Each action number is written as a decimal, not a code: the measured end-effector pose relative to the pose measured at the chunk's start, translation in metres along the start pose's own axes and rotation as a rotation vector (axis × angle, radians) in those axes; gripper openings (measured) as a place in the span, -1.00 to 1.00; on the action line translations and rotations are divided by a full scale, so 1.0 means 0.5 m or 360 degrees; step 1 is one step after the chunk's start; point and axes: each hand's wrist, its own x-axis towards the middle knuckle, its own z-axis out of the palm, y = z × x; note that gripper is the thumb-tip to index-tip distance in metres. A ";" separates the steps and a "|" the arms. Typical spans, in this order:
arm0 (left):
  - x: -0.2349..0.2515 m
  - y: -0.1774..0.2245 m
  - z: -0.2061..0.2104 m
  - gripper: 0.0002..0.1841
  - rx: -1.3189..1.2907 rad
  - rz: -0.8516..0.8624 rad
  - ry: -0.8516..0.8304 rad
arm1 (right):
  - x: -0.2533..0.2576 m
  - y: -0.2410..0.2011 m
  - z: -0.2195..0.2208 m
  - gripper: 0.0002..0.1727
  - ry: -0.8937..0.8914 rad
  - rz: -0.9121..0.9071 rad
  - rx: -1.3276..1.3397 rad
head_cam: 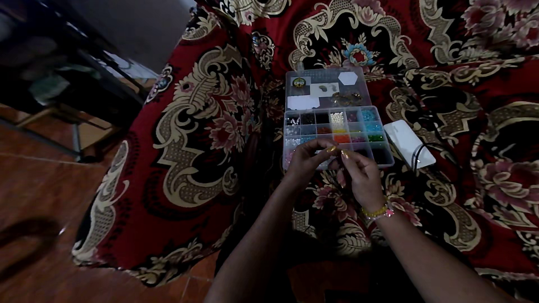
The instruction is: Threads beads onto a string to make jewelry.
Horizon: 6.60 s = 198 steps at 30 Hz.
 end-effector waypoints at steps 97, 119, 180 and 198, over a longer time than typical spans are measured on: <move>0.006 0.004 -0.010 -0.84 -0.0242 -0.0398 -0.0187 | -0.001 0.000 0.003 -0.84 0.0096 0.0053 -0.0018; 0.004 0.011 -0.014 -0.86 -0.0143 -0.0385 -0.0185 | 0.000 0.003 0.002 -0.82 0.0081 0.0039 -0.0023; 0.011 -0.024 -0.044 -0.95 0.2165 0.0310 0.0142 | -0.003 -0.001 0.002 -0.86 -0.0040 -0.0015 -0.0090; 0.002 0.036 -0.027 -0.88 -0.0137 -0.0488 0.0078 | -0.002 0.003 0.003 -0.85 0.0039 -0.0094 -0.0102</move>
